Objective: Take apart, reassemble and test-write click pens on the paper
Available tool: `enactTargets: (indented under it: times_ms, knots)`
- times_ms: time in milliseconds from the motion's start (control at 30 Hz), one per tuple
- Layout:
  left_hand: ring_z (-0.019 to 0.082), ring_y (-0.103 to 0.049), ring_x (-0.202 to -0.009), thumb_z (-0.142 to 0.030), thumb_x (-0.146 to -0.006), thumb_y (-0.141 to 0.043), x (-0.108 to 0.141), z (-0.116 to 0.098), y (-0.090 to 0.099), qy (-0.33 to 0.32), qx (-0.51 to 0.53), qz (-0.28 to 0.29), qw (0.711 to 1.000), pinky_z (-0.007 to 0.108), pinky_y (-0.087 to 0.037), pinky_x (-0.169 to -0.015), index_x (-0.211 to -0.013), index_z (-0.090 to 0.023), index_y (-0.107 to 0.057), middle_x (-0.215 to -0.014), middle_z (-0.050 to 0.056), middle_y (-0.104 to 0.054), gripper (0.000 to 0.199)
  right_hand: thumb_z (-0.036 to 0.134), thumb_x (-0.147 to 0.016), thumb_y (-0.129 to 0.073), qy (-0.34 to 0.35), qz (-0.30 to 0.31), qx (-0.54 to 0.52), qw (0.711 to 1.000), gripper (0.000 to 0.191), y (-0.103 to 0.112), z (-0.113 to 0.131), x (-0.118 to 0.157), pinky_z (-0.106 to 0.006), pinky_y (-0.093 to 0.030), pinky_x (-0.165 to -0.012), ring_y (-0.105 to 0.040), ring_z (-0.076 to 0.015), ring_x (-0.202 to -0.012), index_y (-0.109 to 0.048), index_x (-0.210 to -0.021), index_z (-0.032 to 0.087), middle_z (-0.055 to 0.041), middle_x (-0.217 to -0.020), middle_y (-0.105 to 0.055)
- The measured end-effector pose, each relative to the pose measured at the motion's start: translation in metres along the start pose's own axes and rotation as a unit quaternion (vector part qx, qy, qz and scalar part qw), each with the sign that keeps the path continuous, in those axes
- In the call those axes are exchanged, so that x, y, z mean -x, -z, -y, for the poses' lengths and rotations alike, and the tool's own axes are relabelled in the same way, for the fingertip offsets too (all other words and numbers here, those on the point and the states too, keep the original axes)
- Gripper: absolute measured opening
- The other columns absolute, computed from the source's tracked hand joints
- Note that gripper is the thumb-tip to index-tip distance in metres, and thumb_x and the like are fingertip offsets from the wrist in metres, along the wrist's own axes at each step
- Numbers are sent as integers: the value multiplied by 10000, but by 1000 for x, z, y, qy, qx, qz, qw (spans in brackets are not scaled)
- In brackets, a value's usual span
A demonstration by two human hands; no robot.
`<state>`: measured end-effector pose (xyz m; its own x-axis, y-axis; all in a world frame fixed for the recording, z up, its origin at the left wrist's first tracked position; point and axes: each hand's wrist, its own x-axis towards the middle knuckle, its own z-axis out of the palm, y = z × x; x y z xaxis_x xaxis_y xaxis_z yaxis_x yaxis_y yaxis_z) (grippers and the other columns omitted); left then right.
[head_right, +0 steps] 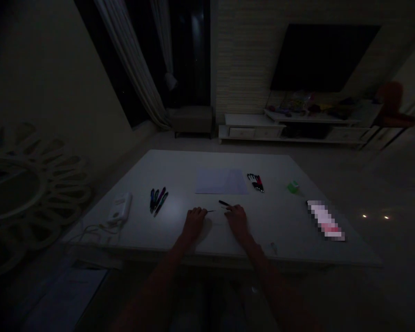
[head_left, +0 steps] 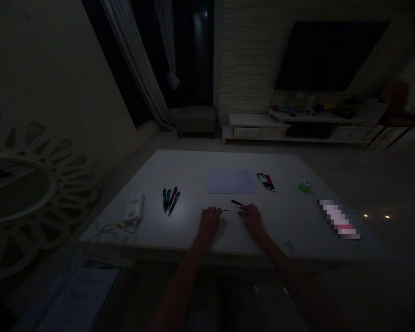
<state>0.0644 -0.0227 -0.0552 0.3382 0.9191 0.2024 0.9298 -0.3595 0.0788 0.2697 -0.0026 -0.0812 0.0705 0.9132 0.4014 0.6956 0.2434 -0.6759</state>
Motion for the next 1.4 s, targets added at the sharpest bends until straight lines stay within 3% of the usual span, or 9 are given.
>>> enactTargets:
  times_ms: [300, 567, 933, 1100, 1267, 1400]
  knots:
    - [204, -498, -941, -169, -903, -411, -1, -1, 0, 11, -1, 5, 1000, 347, -352, -801, -1039, -206, -537, -966, 60, -556, 189, 266, -770, -565, 14, 30, 31, 999, 134, -15, -1, -21, -353, -437, -808, -541, -239, -895, -679, -768, 195, -102, -898, -591]
    - [201, -499, -943, -163, -902, -405, -1, -1, 0, 10, 0, 9, 1000, 351, -347, -814, -1043, -217, -541, -984, 61, -557, 204, 287, -806, -488, 22, 100, -129, 986, 203, -7, 16, -3, -313, -477, -707, -618, -186, -805, -656, -897, 218, -46, -886, -680]
    - [202, -500, -956, -157, -898, -405, -1, 0, 3, 16, 6, 19, 1000, 352, -350, -819, -1052, -222, -539, -993, 62, -556, 215, 288, -804, -516, 36, 75, -143, 986, 169, -6, 31, -7, -322, -488, -682, -622, -193, -794, -669, -808, 216, -61, -854, -677]
    - [202, -494, -960, -177, -905, -400, -1, -1, 3, 11, 5, 18, 1000, 357, -347, -825, -1055, -219, -541, -1005, 66, -554, 210, 253, -793, -525, 57, 103, -137, 983, 152, -3, 35, -7, -314, -487, -680, -616, -184, -790, -671, -799, 212, -54, -839, -671]
    - [197, -497, -946, -178, -900, -412, 0, -1, 1, -10, 2, 18, 1000, 355, -352, -825, -1051, -221, -550, -985, 61, -558, 209, 270, -774, -548, 67, 130, -140, 979, 141, -15, 39, -7, -300, -487, -667, -618, -171, -749, -677, -790, 215, -38, -790, -676]
    - [200, -502, -945, -166, -886, -435, 1, -1, 0, -17, 1, 11, 1000, 357, -353, -825, -1049, -220, -552, -986, 60, -560, 208, 276, -773, -552, 45, 149, -156, 975, 200, -20, 39, -5, -310, -492, -694, -619, -166, -734, -672, -921, 215, -36, -830, -680]
